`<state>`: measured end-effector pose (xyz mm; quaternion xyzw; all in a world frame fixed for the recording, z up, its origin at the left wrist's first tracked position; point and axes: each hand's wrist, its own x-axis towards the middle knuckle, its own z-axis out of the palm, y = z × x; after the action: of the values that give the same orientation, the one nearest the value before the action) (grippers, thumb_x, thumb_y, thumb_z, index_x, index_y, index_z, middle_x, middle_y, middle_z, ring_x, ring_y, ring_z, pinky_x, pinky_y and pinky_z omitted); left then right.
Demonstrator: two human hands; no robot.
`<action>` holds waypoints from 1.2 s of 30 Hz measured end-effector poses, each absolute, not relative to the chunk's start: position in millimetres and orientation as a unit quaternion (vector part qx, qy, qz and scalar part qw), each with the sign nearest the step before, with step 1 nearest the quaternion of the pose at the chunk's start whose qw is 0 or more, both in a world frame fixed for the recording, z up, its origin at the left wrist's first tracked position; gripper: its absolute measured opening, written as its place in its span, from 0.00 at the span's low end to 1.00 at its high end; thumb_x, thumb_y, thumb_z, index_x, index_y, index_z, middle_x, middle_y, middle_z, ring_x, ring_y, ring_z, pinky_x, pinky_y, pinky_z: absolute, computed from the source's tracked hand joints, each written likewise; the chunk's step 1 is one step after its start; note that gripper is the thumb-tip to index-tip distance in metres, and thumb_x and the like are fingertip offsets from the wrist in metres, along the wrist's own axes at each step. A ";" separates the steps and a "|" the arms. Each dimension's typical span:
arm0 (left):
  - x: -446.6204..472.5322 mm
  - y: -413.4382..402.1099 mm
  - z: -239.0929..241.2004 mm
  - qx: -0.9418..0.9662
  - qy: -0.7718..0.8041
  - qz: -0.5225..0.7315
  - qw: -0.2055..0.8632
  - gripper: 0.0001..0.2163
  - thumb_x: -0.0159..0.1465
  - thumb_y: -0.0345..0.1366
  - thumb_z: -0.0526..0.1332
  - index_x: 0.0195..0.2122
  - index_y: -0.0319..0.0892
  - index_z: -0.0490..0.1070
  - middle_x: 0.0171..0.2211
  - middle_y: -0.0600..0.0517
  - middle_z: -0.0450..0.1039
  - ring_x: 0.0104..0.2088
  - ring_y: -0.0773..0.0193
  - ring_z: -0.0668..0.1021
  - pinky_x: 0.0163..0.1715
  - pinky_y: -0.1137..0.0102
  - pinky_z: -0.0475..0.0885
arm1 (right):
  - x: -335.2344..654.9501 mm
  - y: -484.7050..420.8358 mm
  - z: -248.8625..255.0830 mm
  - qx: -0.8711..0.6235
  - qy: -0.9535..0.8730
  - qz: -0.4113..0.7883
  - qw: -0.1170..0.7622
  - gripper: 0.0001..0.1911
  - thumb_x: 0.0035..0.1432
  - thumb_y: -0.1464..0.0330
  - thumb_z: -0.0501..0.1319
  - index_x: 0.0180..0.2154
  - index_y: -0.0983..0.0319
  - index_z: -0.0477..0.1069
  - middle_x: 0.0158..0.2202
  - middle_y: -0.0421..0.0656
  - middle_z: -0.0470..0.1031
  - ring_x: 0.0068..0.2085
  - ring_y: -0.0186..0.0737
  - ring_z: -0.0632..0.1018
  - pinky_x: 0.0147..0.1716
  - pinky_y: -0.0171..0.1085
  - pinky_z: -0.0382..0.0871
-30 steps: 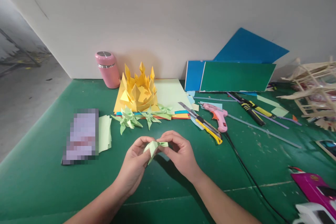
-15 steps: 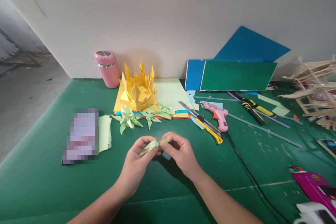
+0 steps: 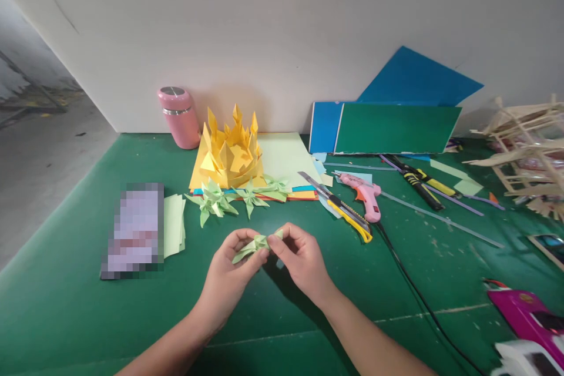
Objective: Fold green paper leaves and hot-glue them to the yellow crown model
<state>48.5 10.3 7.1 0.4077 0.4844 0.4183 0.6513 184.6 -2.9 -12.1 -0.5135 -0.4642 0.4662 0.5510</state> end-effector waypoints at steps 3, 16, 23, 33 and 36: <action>47.0 10.5 6.7 0.401 0.480 0.408 0.666 0.13 0.49 0.37 0.70 0.32 0.42 0.69 0.26 0.59 0.70 0.27 0.72 0.72 0.29 0.79 0.68 | 183.7 -3.5 -7.5 -0.484 -0.474 0.492 0.547 0.15 0.55 0.58 0.60 0.24 0.61 0.64 0.23 0.37 0.66 0.25 0.32 0.67 0.27 0.32 0.62; 45.9 16.9 9.6 0.469 0.492 0.427 0.597 0.12 0.45 0.36 0.70 0.26 0.42 0.68 0.24 0.58 0.70 0.25 0.69 0.72 0.26 0.75 0.69 | 190.3 -1.1 -9.1 -0.455 -0.516 0.507 0.519 0.10 0.55 0.59 0.59 0.36 0.59 0.67 0.26 0.37 0.66 0.26 0.32 0.69 0.27 0.32 0.63; 47.3 15.1 14.4 0.478 0.502 0.407 0.595 0.10 0.45 0.38 0.69 0.26 0.42 0.70 0.24 0.57 0.71 0.19 0.69 0.74 0.21 0.75 0.70 | 191.1 -1.7 -5.7 -0.441 -0.563 0.487 0.502 0.08 0.56 0.64 0.57 0.39 0.58 0.70 0.25 0.36 0.64 0.24 0.31 0.66 0.25 0.32 0.61; 44.1 17.4 12.8 0.496 0.481 0.418 0.591 0.09 0.45 0.39 0.70 0.24 0.42 0.75 0.22 0.55 0.74 0.21 0.67 0.74 0.25 0.73 0.72 | 196.5 0.1 -4.8 -0.372 -0.566 0.532 0.508 0.05 0.55 0.65 0.58 0.36 0.58 0.65 0.27 0.36 0.63 0.28 0.33 0.68 0.29 0.33 0.62; 44.5 18.5 10.7 0.501 0.471 0.423 0.590 0.08 0.45 0.38 0.70 0.24 0.42 0.76 0.26 0.54 0.74 0.22 0.68 0.74 0.26 0.74 0.72 | 194.5 -1.7 -1.0 -0.393 -0.602 0.462 0.519 0.07 0.52 0.68 0.60 0.34 0.58 0.63 0.29 0.36 0.63 0.31 0.34 0.69 0.33 0.34 0.64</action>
<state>44.5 18.5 10.7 0.5014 0.4705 0.4229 0.5902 194.5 -1.7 -1.0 -0.3930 -0.6025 0.4618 0.5189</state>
